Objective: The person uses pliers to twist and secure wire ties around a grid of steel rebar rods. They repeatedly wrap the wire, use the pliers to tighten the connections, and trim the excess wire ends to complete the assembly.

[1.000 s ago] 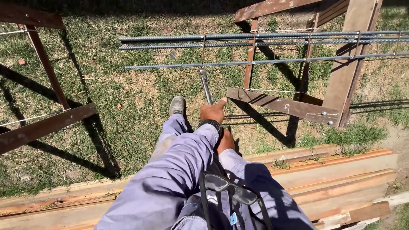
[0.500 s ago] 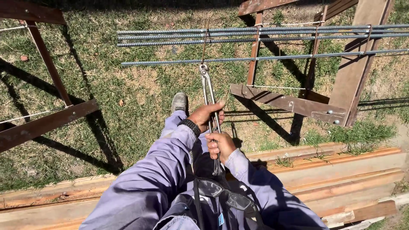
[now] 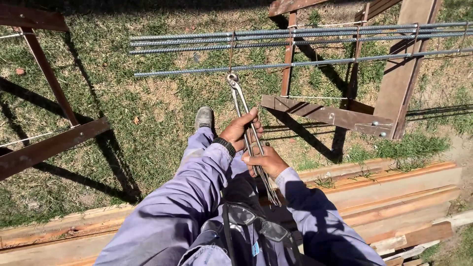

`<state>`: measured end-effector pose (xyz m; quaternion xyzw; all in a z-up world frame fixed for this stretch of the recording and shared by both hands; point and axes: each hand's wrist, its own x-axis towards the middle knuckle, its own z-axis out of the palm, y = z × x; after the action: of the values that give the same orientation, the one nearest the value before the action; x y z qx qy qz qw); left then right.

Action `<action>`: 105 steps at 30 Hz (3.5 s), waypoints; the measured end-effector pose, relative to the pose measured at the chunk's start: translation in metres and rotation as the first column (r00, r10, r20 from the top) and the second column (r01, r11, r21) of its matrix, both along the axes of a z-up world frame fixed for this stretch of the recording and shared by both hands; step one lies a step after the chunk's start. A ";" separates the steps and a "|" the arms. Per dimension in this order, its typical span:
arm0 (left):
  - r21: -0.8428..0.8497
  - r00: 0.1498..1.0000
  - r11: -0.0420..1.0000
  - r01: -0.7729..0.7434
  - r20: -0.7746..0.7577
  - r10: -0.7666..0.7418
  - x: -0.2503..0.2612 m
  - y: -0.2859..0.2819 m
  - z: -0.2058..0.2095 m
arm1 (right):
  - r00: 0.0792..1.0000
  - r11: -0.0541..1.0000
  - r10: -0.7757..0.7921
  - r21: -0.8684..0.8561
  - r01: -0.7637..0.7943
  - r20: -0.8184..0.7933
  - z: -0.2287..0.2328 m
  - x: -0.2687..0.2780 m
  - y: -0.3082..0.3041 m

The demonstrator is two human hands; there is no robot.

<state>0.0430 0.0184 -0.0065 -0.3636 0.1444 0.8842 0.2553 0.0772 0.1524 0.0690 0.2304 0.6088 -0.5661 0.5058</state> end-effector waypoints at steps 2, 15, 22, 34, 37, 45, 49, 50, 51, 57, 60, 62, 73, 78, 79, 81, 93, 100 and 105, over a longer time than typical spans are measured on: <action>-0.107 0.984 0.982 0.156 -0.074 -0.164 -0.004 -0.003 0.012 | 0.921 0.916 0.308 0.335 -0.220 -0.237 0.014 -0.016 -0.001; -0.369 0.848 0.908 0.200 -0.399 -0.349 -0.008 -0.004 0.123 | 0.927 0.964 0.020 0.255 0.082 -0.374 0.063 -0.004 0.029; -0.462 0.729 0.882 0.092 -0.572 -0.375 -0.036 -0.001 0.156 | 0.754 0.960 -0.071 0.160 0.229 -0.653 0.101 -0.013 0.015; -0.932 0.564 0.363 0.019 -0.290 -0.773 -0.021 -0.076 0.096 | 0.101 0.829 -0.312 -0.219 0.514 -0.945 0.224 -0.096 0.064; -0.990 0.659 0.139 -0.028 -0.123 -0.742 -0.032 -0.110 0.089 | 0.082 0.772 -0.465 -0.358 0.525 -0.881 0.212 -0.153 0.064; -0.925 0.832 -0.364 0.106 0.283 -0.477 -0.065 -0.173 0.058 | 0.336 0.862 -0.367 -0.182 0.473 -0.868 0.017 -0.243 0.107; -0.941 0.894 -0.300 0.156 0.263 -0.362 -0.088 -0.170 0.079 | 0.538 0.898 -0.148 0.115 0.424 -0.830 -0.062 -0.264 0.121; -0.950 0.907 -0.253 0.181 0.261 -0.330 -0.096 -0.167 0.087 | 0.523 0.877 -0.051 0.212 0.431 -0.851 -0.080 -0.267 0.129; -0.954 0.906 -0.241 0.180 0.256 -0.336 -0.099 -0.171 0.083 | 0.522 0.873 -0.042 0.223 0.434 -0.852 -0.072 -0.268 0.118; -0.916 0.892 -0.255 0.309 0.372 -0.256 -0.078 -0.191 0.037 | 0.506 0.770 0.346 0.547 0.329 -0.790 -0.070 -0.274 0.120; -0.915 0.912 -0.163 0.370 0.391 -0.126 -0.057 -0.192 0.011 | 0.325 0.693 0.531 0.622 0.366 -0.783 -0.075 -0.294 0.130; -0.941 0.943 0.067 0.331 0.331 -0.007 -0.046 -0.186 0.020 | 0.442 0.678 0.434 0.608 0.413 -0.785 -0.080 -0.311 0.133; -0.418 0.763 0.671 -0.612 -0.092 0.640 -0.064 -0.193 -0.076 | 0.082 0.635 0.769 0.744 -0.209 -0.634 -0.057 -0.332 0.038; -0.270 0.694 0.650 -0.710 -0.110 0.712 -0.074 -0.199 -0.083 | 0.194 0.446 0.893 0.753 -0.484 -0.405 -0.052 -0.352 0.010; -0.315 0.717 0.658 -0.684 -0.121 0.687 -0.084 -0.197 -0.059 | 0.229 0.440 0.898 0.745 -0.502 -0.376 -0.048 -0.354 0.010; -0.358 0.731 0.655 -0.665 -0.130 0.670 -0.091 -0.196 -0.046 | 0.251 0.426 0.904 0.737 -0.525 -0.345 -0.043 -0.357 0.006; -0.580 0.783 0.624 -0.523 -0.038 0.621 -0.082 -0.184 -0.003 | 0.203 0.439 0.899 0.787 -0.435 -0.389 -0.030 -0.349 0.001; -0.590 0.814 0.663 -0.460 0.018 0.580 -0.074 -0.186 -0.021 | 0.058 0.379 0.922 0.861 -0.340 -0.383 -0.033 -0.331 -0.024; -0.590 0.821 0.660 -0.466 -0.011 0.571 -0.085 -0.191 -0.008 | -0.007 0.414 0.876 0.758 -0.505 -0.483 -0.060 -0.321 -0.088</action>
<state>-0.0418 -0.1728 -0.0142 -0.5246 0.2674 0.7998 -0.1168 -0.2438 0.0646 0.0089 -0.3386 0.8871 -0.1278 0.2864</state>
